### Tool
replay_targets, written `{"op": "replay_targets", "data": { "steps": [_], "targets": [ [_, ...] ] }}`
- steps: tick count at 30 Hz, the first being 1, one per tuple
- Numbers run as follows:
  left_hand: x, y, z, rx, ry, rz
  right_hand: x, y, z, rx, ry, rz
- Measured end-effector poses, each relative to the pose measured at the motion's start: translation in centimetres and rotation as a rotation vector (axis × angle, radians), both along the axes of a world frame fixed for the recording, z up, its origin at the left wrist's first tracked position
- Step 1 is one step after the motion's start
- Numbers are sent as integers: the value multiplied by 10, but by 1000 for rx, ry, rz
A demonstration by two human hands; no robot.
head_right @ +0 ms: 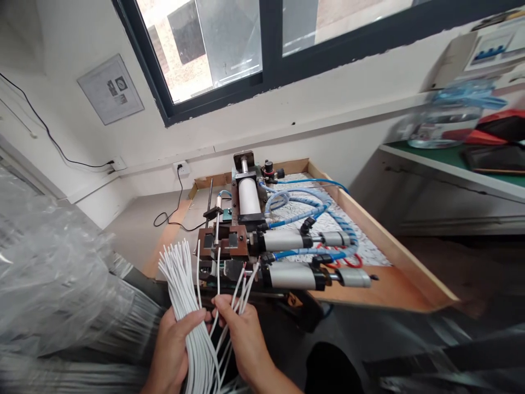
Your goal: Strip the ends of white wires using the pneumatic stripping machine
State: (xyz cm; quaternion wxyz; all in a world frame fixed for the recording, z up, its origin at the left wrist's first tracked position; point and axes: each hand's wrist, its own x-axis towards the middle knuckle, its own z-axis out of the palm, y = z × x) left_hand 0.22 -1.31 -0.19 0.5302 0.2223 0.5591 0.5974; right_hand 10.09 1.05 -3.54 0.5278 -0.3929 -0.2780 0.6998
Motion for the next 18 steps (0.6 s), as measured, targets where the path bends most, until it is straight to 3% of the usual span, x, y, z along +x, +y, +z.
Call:
{"op": "replay_targets", "data": {
  "steps": [8,15,18],
  "targets": [
    [-1,1,-1,-24,21,39,-1,12,4,-76,81,-32],
    [0,-1,0,67,-7,-69,-8,11,14,-93,162,233],
    [-4,-1,-2,103,-33,-50,-8,6,11,0,83,150]
  ]
}}
